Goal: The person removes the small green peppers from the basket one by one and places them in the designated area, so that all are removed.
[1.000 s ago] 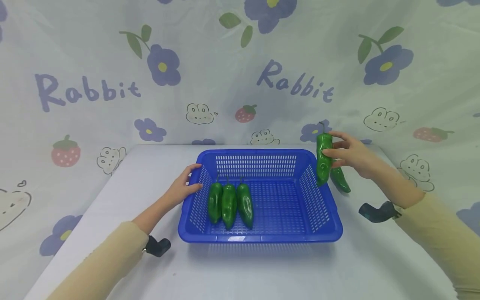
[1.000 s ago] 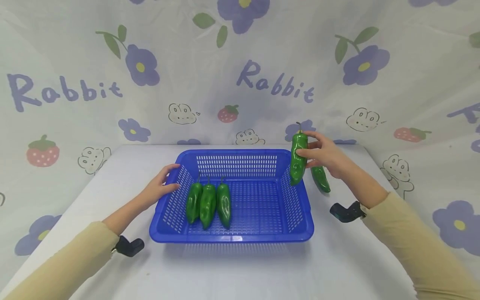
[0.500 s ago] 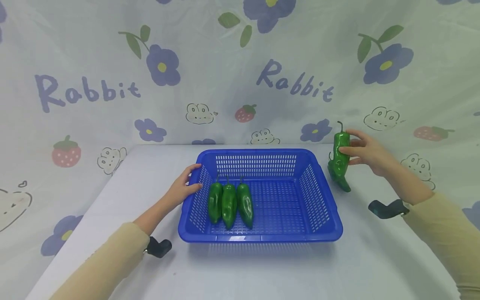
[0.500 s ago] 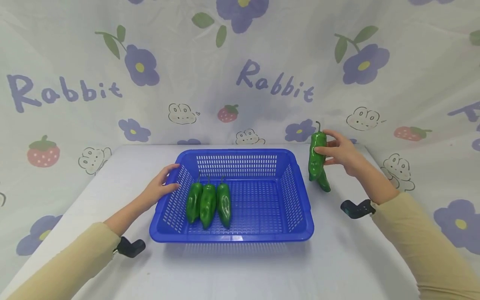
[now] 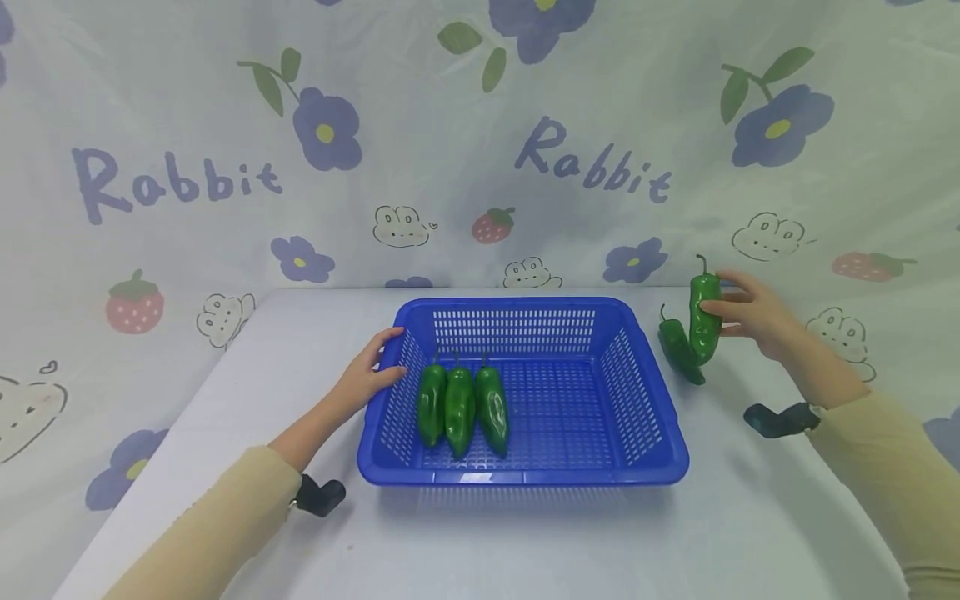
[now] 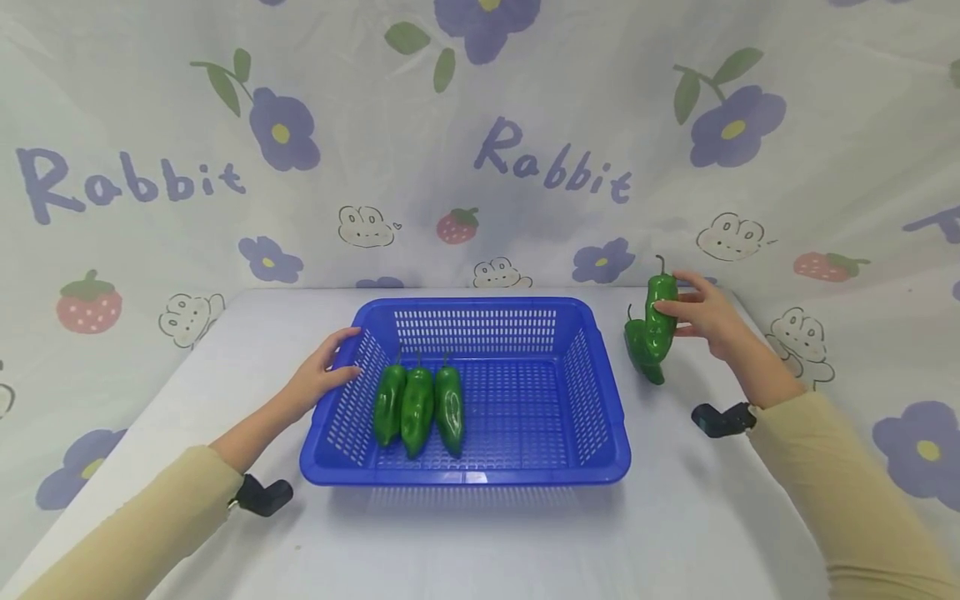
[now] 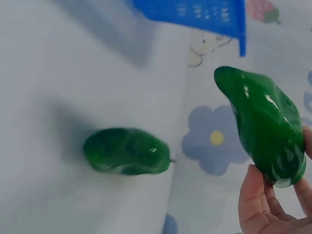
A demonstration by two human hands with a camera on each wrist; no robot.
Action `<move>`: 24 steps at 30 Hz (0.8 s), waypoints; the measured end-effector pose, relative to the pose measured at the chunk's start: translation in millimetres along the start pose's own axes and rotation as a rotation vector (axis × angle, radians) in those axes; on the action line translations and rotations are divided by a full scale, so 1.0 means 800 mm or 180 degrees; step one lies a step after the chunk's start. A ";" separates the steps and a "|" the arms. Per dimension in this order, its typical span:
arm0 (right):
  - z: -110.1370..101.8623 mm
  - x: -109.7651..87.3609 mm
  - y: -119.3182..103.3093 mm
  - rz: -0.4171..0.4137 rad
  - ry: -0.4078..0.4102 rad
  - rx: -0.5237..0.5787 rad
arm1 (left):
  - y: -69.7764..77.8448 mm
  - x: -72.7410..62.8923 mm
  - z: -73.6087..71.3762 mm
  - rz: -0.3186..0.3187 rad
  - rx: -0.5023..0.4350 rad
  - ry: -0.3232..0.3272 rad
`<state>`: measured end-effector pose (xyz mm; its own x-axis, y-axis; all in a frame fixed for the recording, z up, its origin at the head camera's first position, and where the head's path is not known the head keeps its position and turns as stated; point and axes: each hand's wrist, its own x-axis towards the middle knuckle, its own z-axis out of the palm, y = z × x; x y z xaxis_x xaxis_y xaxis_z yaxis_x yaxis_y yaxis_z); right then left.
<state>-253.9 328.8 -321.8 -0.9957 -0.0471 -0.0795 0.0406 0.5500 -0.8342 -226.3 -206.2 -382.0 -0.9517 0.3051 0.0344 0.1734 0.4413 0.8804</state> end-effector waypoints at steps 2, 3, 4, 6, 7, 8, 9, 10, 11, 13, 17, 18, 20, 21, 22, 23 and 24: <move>-0.002 0.002 0.007 0.0041 0.0040 -0.0032 | 0.001 0.000 0.000 0.0013 -0.0003 0.0001; -0.003 0.004 0.011 0.0059 0.0070 -0.0064 | 0.001 0.000 0.000 0.0021 -0.0003 0.0004; -0.003 0.005 0.014 0.0085 0.0101 -0.0106 | 0.002 0.000 0.000 0.0028 -0.0005 0.0007; -0.004 0.007 0.020 0.0098 0.0151 -0.0190 | 0.001 0.000 0.000 0.0024 0.0001 0.0011; -0.005 0.008 0.023 0.0094 0.0165 -0.0218 | 0.001 0.000 0.000 0.0025 0.0003 0.0013; -0.005 0.009 0.026 0.0085 0.0179 -0.0243 | 0.001 0.000 0.000 0.0019 0.0012 0.0014; -0.006 0.010 0.029 0.0072 0.0193 -0.0270 | 0.000 0.000 0.000 0.0013 0.0020 0.0015; -0.006 0.011 0.032 0.0060 0.0193 -0.0282 | 0.000 0.000 0.000 0.0010 0.0023 0.0014; -0.007 0.012 0.036 0.0044 0.0189 -0.0285 | 0.000 0.000 0.000 0.0002 0.0034 0.0010; -0.008 0.014 0.043 0.0051 0.0172 -0.0293 | 0.001 0.000 0.000 0.0005 0.0044 0.0006; -0.009 0.019 0.056 0.0081 0.0088 -0.0366 | 0.000 -0.001 0.000 -0.0004 0.0077 0.0016; -0.009 0.020 0.059 0.0094 0.0071 -0.0401 | 0.000 -0.001 0.000 -0.0001 0.0073 0.0017; -0.008 0.021 0.066 0.0120 0.0016 -0.0451 | -0.001 -0.001 0.000 -0.0001 0.0076 0.0016; -0.008 0.022 0.069 0.0139 0.0003 -0.0468 | -0.001 -0.001 0.000 0.0006 0.0077 0.0015; -0.007 0.023 0.073 0.0170 -0.0005 -0.0489 | 0.000 -0.001 0.000 0.0017 0.0072 0.0014; -0.005 0.024 0.076 0.0188 -0.0011 -0.0494 | 0.000 -0.001 0.000 0.0023 0.0069 0.0011; -0.004 0.025 0.080 0.0201 -0.0011 -0.0497 | 0.001 -0.001 0.001 0.0031 0.0067 0.0009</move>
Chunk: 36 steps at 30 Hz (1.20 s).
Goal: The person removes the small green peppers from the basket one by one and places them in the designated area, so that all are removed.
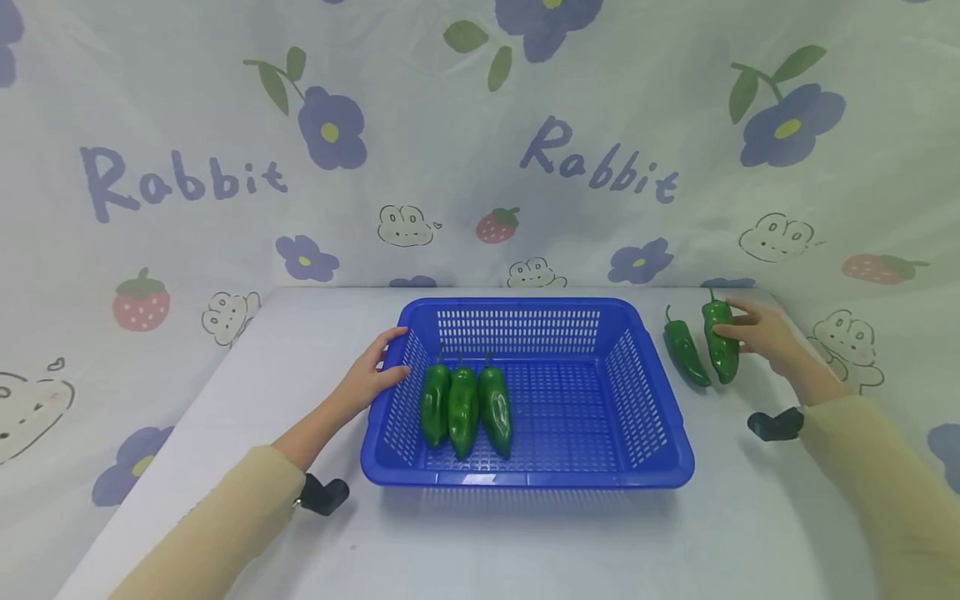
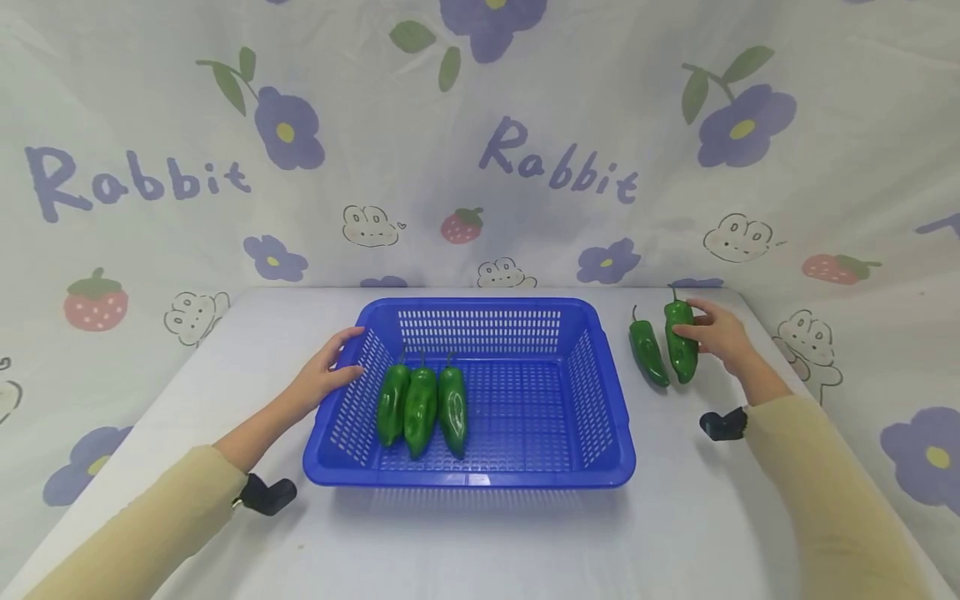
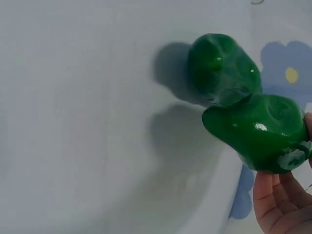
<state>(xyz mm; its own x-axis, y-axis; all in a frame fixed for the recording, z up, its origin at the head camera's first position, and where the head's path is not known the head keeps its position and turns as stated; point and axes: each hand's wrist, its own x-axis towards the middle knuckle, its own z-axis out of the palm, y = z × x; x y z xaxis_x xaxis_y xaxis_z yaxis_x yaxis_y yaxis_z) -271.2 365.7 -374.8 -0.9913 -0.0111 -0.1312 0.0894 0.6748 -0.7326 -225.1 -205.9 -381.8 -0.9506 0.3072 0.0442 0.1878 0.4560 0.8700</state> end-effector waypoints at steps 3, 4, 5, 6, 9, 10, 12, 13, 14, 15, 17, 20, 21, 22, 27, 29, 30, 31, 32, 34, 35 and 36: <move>0.005 0.004 0.009 0.0027 0.0001 0.0000 | 0.000 0.000 0.000 0.0002 0.0023 0.0015; 0.007 0.006 0.011 0.0033 0.0003 0.0000 | 0.001 0.000 0.001 0.0004 0.0026 0.0020; 0.009 0.007 0.013 0.0032 0.0005 -0.0001 | 0.000 0.000 0.001 -0.0003 0.0031 0.0025; 0.010 0.008 0.015 0.0037 0.0005 -0.0002 | 0.000 0.000 0.001 -0.0005 0.0033 0.0029; 0.014 0.011 0.019 0.0069 0.0009 -0.0055 | -0.001 0.000 0.001 -0.0009 0.0035 0.0044; 0.015 0.012 0.019 0.0079 0.0009 -0.0071 | -0.001 0.000 0.001 -0.0011 0.0025 0.0045; 0.018 0.015 0.022 0.0119 0.0013 -0.0149 | -0.002 0.000 0.001 -0.0016 0.0010 0.0042; 0.019 0.016 0.022 0.0134 0.0013 -0.0200 | -0.002 0.000 0.001 -0.0018 0.0005 0.0041; 0.021 0.017 0.022 0.0151 0.0006 -0.0252 | -0.001 -0.001 0.001 -0.0018 0.0002 0.0040; 0.022 0.018 0.022 0.0156 0.0006 -0.0297 | -0.001 -0.001 0.001 -0.0016 -0.0005 0.0037; 0.024 0.019 0.023 0.0147 0.0008 -0.0392 | -0.001 -0.001 0.001 -0.0014 -0.0004 0.0030; 0.027 0.021 0.023 0.0142 0.0007 -0.0488 | -0.001 0.000 0.001 0.0000 0.0010 0.0028; 0.028 0.022 0.024 0.0145 0.0010 -0.0497 | -0.001 0.000 0.001 -0.0001 0.0018 0.0028; 0.029 0.022 0.024 0.0162 0.0008 -0.0500 | -0.001 0.000 0.001 -0.0001 0.0028 0.0029; 0.033 0.027 0.022 0.0286 0.0031 -0.0465 | -0.001 0.000 0.000 -0.0003 0.0034 0.0035; 0.035 0.028 0.021 0.0315 0.0031 -0.0426 | -0.001 0.001 0.000 -0.0003 0.0023 0.0035; 0.036 0.029 0.021 0.0320 0.0030 -0.0416 | -0.001 0.001 0.000 -0.0004 0.0019 0.0034; 0.037 0.029 0.020 0.0320 0.0028 -0.0415 | -0.002 0.001 0.000 -0.0003 0.0015 0.0029; 0.037 0.029 0.020 0.0316 0.0022 -0.0423 | -0.002 0.001 0.001 -0.0005 0.0010 0.0024; 0.038 0.029 0.019 0.0319 -0.0004 -0.0412 | -0.002 0.001 0.000 -0.0012 0.0009 0.0019; 0.039 0.030 0.019 0.0322 -0.0018 -0.0421 | -0.002 0.001 0.000 -0.0010 0.0006 0.0013; 0.039 0.030 0.020 0.0324 -0.0028 -0.0433 | -0.001 0.001 0.000 -0.0009 0.0001 0.0009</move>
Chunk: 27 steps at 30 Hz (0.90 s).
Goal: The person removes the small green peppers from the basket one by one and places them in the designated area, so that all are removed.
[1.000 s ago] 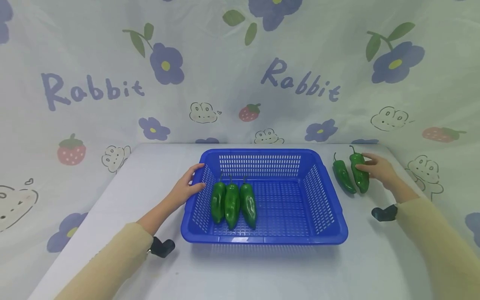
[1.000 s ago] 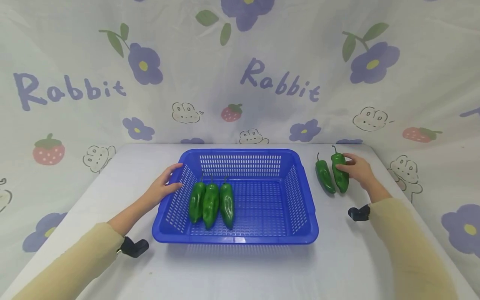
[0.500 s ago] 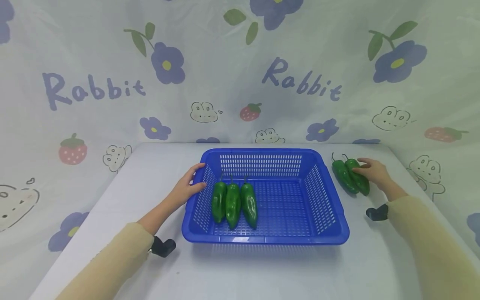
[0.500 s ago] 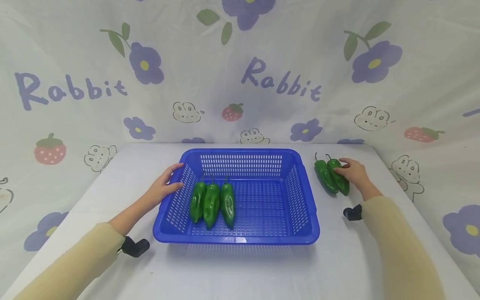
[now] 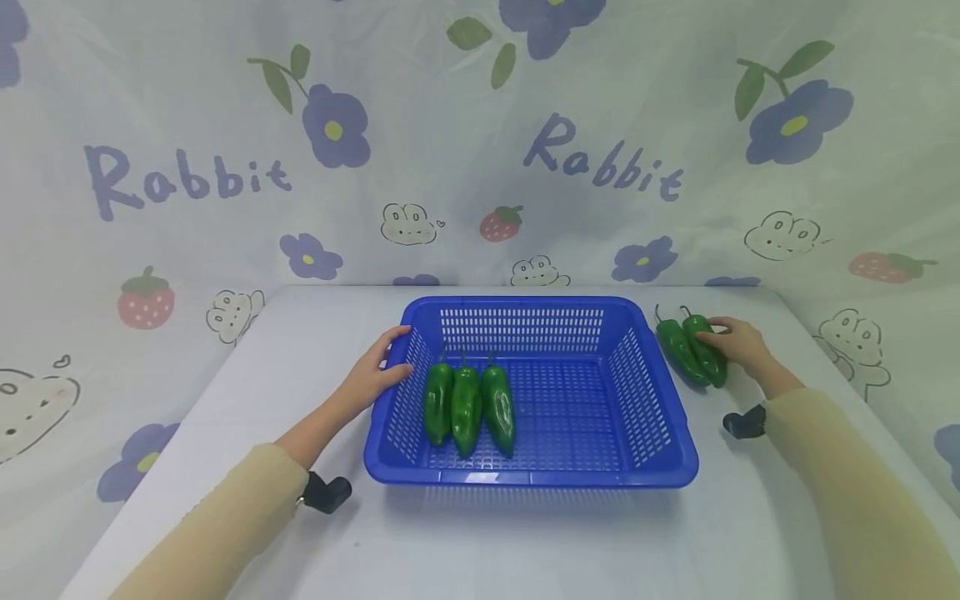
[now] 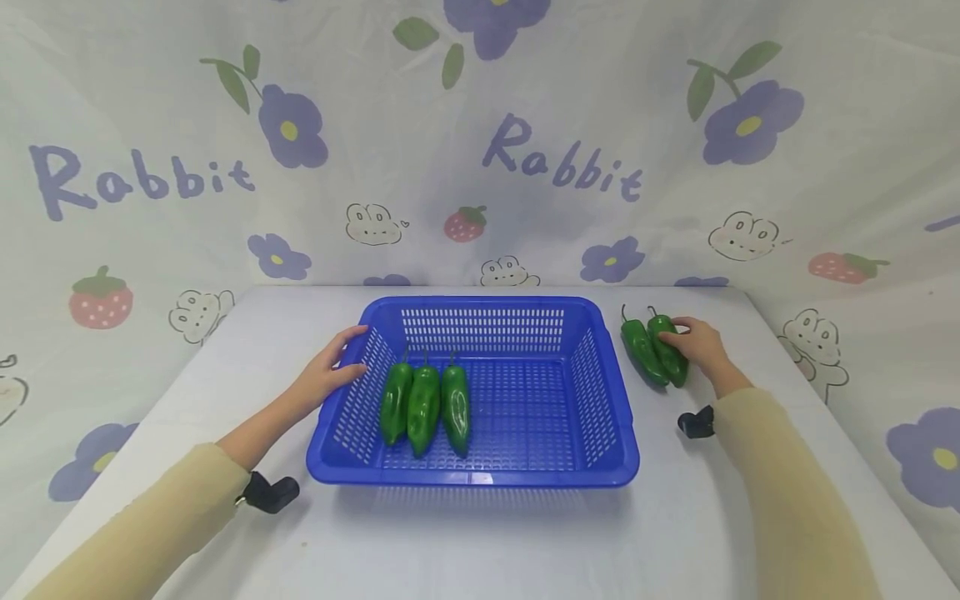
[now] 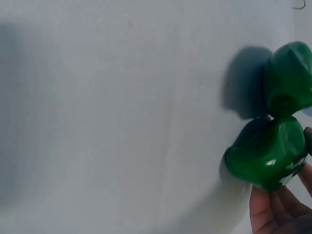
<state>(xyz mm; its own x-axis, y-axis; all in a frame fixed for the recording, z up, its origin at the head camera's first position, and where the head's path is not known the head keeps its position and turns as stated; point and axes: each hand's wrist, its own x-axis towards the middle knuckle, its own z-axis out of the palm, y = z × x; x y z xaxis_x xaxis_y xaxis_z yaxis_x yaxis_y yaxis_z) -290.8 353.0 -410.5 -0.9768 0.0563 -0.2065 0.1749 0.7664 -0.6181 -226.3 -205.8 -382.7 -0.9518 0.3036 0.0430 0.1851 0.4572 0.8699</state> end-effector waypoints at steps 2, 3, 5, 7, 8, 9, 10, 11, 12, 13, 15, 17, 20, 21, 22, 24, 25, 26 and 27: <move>0.001 0.000 0.000 0.0021 -0.0028 0.0016 | 0.001 0.000 0.000 -0.0001 0.0002 -0.0003; 0.001 0.001 0.000 0.0034 -0.0044 0.0031 | 0.001 0.000 0.000 -0.0006 0.0004 -0.0001; 0.002 0.001 0.001 0.0043 -0.0064 0.0029 | 0.002 -0.001 0.000 -0.0012 0.0008 0.0000; 0.002 0.002 0.002 0.0065 -0.0078 0.0030 | 0.001 -0.001 0.000 -0.0019 0.0014 0.0004; 0.002 0.001 0.002 0.0071 -0.0092 0.0028 | 0.001 -0.001 0.000 -0.0025 0.0015 0.0003; 0.002 0.001 0.003 0.0080 -0.0104 0.0021 | 0.000 -0.001 0.000 -0.0028 0.0014 -0.0002; 0.002 0.001 0.004 0.0084 -0.0112 0.0027 | 0.000 -0.001 0.000 -0.0028 0.0009 -0.0004; 0.001 0.001 0.005 0.0078 -0.0124 0.0037 | 0.000 -0.001 0.000 -0.0033 0.0005 -0.0005; 0.000 0.000 0.004 0.0071 -0.0131 0.0044 | 0.000 0.000 0.000 -0.0032 -0.0003 -0.0008; -0.001 -0.002 0.004 0.0047 -0.0134 0.0041 | -0.001 0.000 0.000 -0.0037 -0.0008 -0.0010; -0.004 -0.004 0.003 -0.0003 -0.0126 0.0036 | -0.001 0.000 0.000 -0.0032 -0.0014 -0.0006; -0.007 -0.006 0.001 -0.0052 -0.0117 0.0026 | -0.001 0.000 0.001 -0.0029 -0.0016 -0.0004; -0.014 -0.007 -0.001 -0.0061 -0.0109 0.0007 | -0.001 -0.001 0.001 -0.0028 -0.0015 0.0000; -0.017 -0.007 -0.001 -0.0049 -0.0116 0.0003 | -0.001 -0.001 0.001 -0.0030 -0.0015 0.0001; -0.019 -0.007 -0.002 -0.0047 -0.0127 0.0012 | -0.001 -0.001 0.001 -0.0033 -0.0018 0.0000; -0.024 -0.007 -0.005 -0.0043 -0.0138 0.0042 | -0.001 -0.001 0.001 -0.0036 -0.0024 0.0000; -0.027 -0.008 -0.006 -0.0054 -0.0134 0.0077 | -0.001 -0.001 0.001 -0.0037 -0.0025 -0.0001; -0.029 -0.008 -0.008 -0.0075 -0.0129 0.0125 | -0.001 -0.001 0.000 -0.0041 -0.0025 -0.0001; -0.031 -0.010 -0.011 -0.0105 -0.0117 0.0210 | -0.001 -0.001 0.000 -0.0043 -0.0021 0.0002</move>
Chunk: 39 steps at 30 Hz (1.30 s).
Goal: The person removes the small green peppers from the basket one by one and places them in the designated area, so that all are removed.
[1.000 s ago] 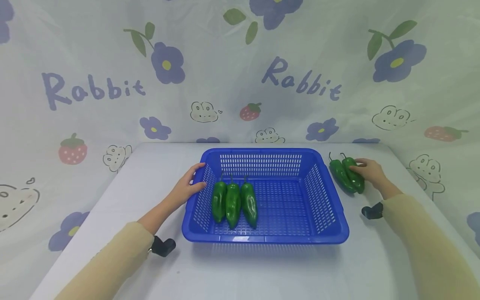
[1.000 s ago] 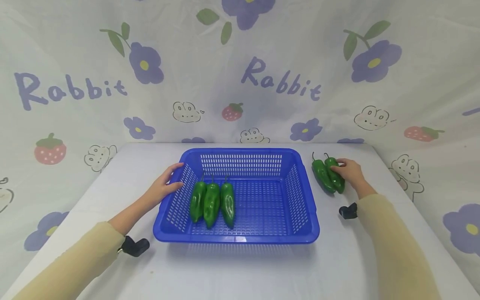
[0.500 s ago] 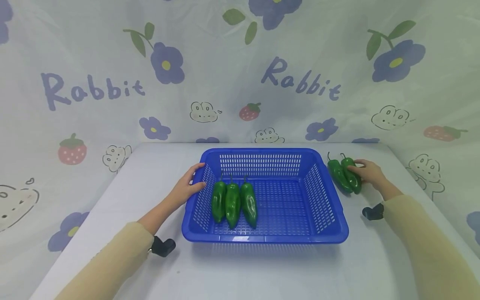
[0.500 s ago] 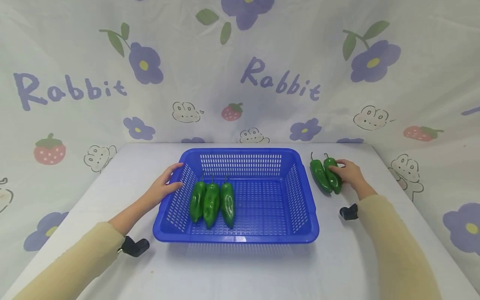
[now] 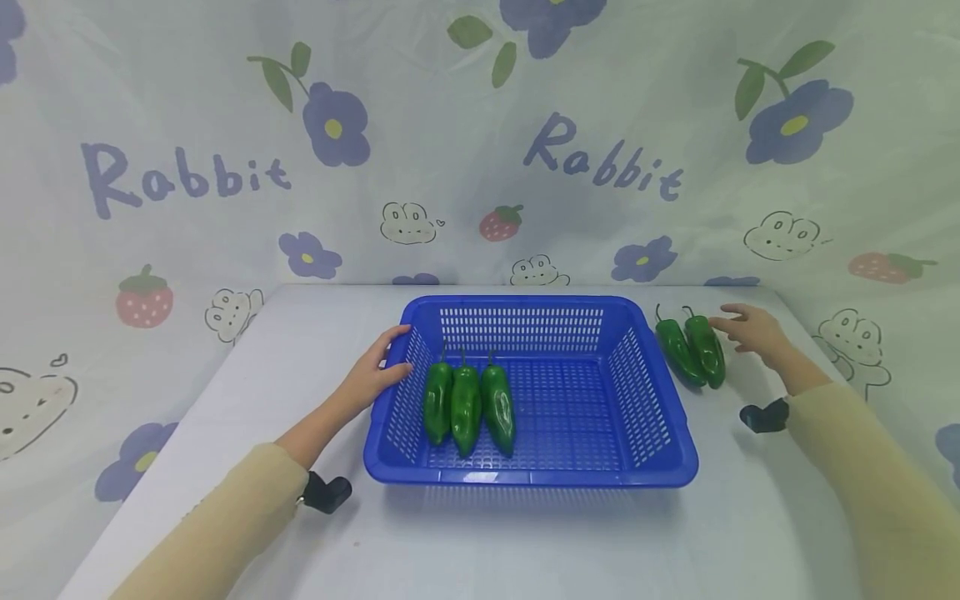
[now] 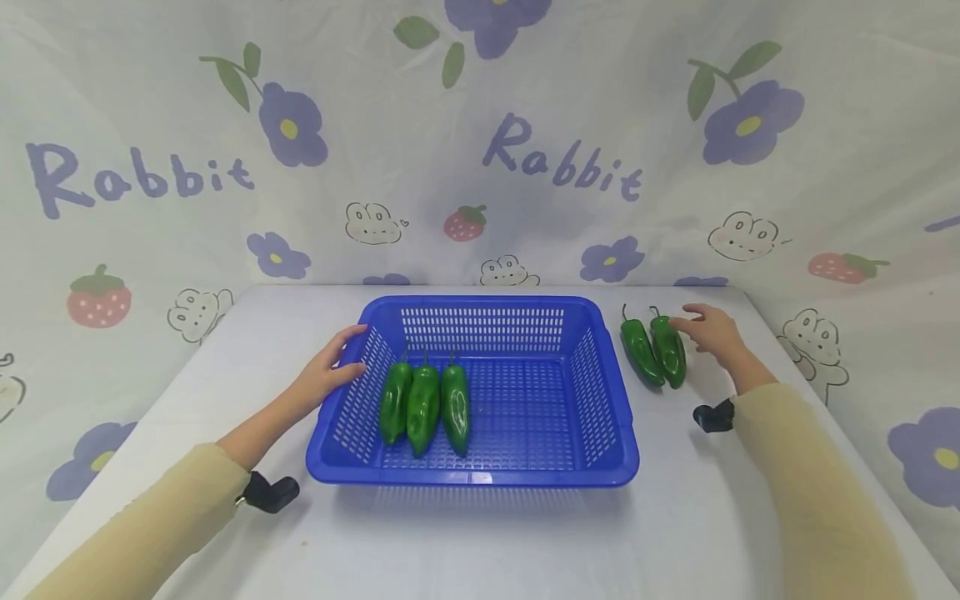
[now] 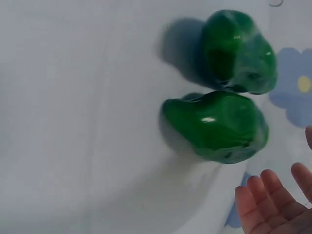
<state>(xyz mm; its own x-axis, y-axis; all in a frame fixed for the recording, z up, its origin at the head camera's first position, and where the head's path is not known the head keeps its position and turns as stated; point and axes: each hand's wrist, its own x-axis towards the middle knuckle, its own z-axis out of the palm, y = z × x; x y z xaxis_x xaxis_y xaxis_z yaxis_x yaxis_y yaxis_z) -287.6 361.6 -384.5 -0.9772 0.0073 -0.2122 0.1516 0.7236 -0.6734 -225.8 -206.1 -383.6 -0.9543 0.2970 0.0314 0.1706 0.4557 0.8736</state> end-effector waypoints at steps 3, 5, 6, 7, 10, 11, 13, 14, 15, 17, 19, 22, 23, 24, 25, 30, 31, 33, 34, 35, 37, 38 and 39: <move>-0.006 -0.004 -0.009 -0.0158 0.0072 0.0285 | 0.000 0.000 0.000 0.0000 0.0010 -0.0001; -0.010 -0.006 -0.015 -0.0244 0.0116 0.0540 | 0.000 0.000 0.000 0.0000 0.0019 0.0004; -0.012 -0.007 -0.020 -0.0273 0.0124 0.0617 | 0.000 0.000 0.000 0.0001 0.0022 0.0004; -0.013 -0.009 -0.025 -0.0290 0.0123 0.0661 | 0.000 0.000 0.001 0.0003 0.0018 0.0001; -0.016 -0.016 -0.045 -0.0279 0.0093 0.0675 | 0.000 0.000 0.001 0.0000 0.0010 -0.0001; -0.016 -0.020 -0.055 -0.0285 0.0056 0.0607 | 0.000 0.000 0.001 -0.0002 0.0012 -0.0002; -0.016 -0.025 -0.069 -0.0296 0.0023 0.0559 | 0.000 0.000 0.000 -0.0004 0.0014 -0.0003; -0.016 -0.028 -0.077 -0.0305 0.0013 0.0531 | 0.001 0.000 0.001 -0.0006 0.0014 -0.0003; -0.015 -0.031 -0.085 -0.0322 -0.0006 0.0516 | 0.001 0.000 0.001 -0.0006 0.0018 0.0001; -0.014 -0.036 -0.099 -0.0348 -0.0041 0.0515 | 0.000 0.000 0.001 -0.0008 0.0017 0.0006; -0.011 -0.041 -0.113 -0.0387 -0.0083 0.0524 | 0.000 0.000 0.001 -0.0009 0.0014 0.0006; -0.006 -0.047 -0.130 -0.0452 -0.0184 0.0646 | 0.000 0.000 0.001 -0.0014 0.0019 0.0003; -0.004 -0.049 -0.136 -0.0479 -0.0218 0.0704 | 0.000 0.000 0.001 -0.0013 0.0019 -0.0001; -0.003 -0.051 -0.142 -0.0509 -0.0251 0.0762 | 0.000 0.000 0.001 -0.0014 0.0021 -0.0004; 0.000 -0.053 -0.147 -0.0538 -0.0295 0.0825 | 0.000 0.000 0.001 -0.0014 0.0019 -0.0005; 0.012 -0.059 -0.174 -0.0604 -0.0425 0.0955 | -0.001 0.000 0.001 -0.0008 -0.0010 -0.0011; 0.015 -0.060 -0.180 -0.0617 -0.0448 0.0952 | -0.002 0.000 0.001 -0.0005 -0.0014 -0.0011; 0.021 -0.062 -0.190 -0.0643 -0.0511 0.0975 | -0.002 0.001 0.001 -0.0001 -0.0024 -0.0012; 0.024 -0.063 -0.195 -0.0656 -0.0538 0.0971 | -0.002 0.001 0.001 0.0006 -0.0032 -0.0013; 0.027 -0.064 -0.199 -0.0668 -0.0573 0.0986 | -0.002 0.001 0.001 0.0008 -0.0033 -0.0013; 0.033 -0.065 -0.208 -0.0696 -0.0664 0.1019 | -0.002 0.001 0.001 0.0017 -0.0043 -0.0017; 0.037 -0.066 -0.212 -0.0701 -0.0706 0.1043 | -0.002 0.001 0.001 0.0016 -0.0047 -0.0018; 0.041 -0.067 -0.216 -0.0705 -0.0741 0.1057 | -0.002 0.001 0.001 0.0015 -0.0047 -0.0018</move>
<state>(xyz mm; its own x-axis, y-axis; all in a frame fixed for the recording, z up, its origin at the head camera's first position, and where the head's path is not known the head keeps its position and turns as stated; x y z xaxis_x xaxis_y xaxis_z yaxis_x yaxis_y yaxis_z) -256.8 213.5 -279.5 -0.9378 -0.3052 -0.1655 0.0195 0.4296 -0.9028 -226.4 -206.0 -385.7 -0.9521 0.3039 0.0329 0.1715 0.4420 0.8805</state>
